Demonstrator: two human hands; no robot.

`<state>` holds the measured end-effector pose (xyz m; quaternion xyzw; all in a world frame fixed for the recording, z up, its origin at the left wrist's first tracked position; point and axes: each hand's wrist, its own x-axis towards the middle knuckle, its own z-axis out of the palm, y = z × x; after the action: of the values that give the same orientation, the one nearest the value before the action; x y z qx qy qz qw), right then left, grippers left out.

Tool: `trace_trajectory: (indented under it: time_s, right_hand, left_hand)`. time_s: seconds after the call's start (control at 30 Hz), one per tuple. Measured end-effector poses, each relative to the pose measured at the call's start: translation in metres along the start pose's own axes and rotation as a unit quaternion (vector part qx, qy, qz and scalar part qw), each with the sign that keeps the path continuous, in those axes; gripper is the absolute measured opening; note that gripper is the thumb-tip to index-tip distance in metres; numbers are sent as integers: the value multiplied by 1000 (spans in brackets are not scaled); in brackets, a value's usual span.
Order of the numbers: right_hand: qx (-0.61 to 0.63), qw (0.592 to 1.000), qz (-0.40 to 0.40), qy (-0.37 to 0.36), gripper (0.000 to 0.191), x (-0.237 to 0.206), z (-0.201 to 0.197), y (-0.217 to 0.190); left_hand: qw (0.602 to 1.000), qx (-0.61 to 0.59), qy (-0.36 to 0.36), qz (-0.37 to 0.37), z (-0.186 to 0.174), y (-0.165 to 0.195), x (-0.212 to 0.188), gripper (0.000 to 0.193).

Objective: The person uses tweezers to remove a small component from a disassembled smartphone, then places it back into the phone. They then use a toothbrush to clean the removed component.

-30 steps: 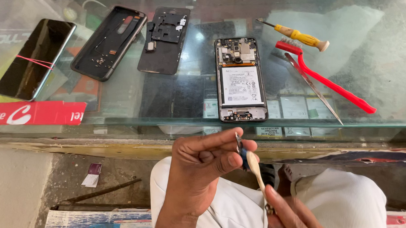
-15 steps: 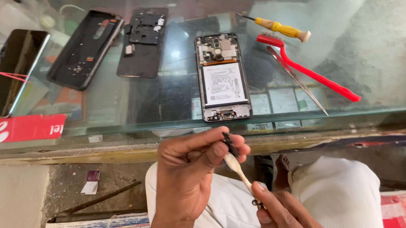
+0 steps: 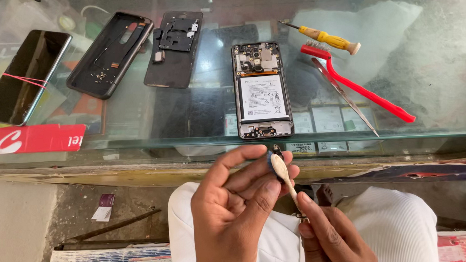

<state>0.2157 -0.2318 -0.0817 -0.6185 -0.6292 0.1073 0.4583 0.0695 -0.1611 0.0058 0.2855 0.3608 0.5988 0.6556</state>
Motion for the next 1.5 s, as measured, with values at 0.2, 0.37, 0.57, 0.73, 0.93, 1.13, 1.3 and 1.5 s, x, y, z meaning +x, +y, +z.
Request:
trace_trajectory:
  time_s: [0.2, 0.37, 0.57, 0.73, 0.93, 1.13, 1.3, 1.5]
  right_hand:
    - [15, 999, -25, -15, 48, -3, 1, 3]
    - [-27, 999, 24, 24, 48, -14, 2, 7]
    - [-8, 999, -29, -10, 47, -12, 4, 14]
    - [-33, 999, 0, -3, 51, -12, -5, 18]
    - [-1, 999, -45, -26, 51, -11, 2, 20]
    - [-9, 1000, -11, -3, 53, -19, 2, 15]
    - [36, 999, -8, -23, 56, -26, 5, 25]
    - [0, 999, -19, -44, 57, -22, 1, 30]
  left_hand:
    - [995, 76, 68, -11, 4, 2, -1, 68]
    - [989, 112, 70, 68, 8, -7, -10, 62]
    - [980, 164, 92, 59, 1, -12, -9, 53]
    - [978, 178, 89, 59, 11, -15, -14, 49]
    - [979, 166, 90, 80, 4, -12, -10, 47]
    - [973, 194, 83, 97, 5, -19, -14, 45]
    - [974, 188, 79, 100, 3, -21, -13, 44]
    - [972, 155, 131, 115, 5, -22, -11, 46]
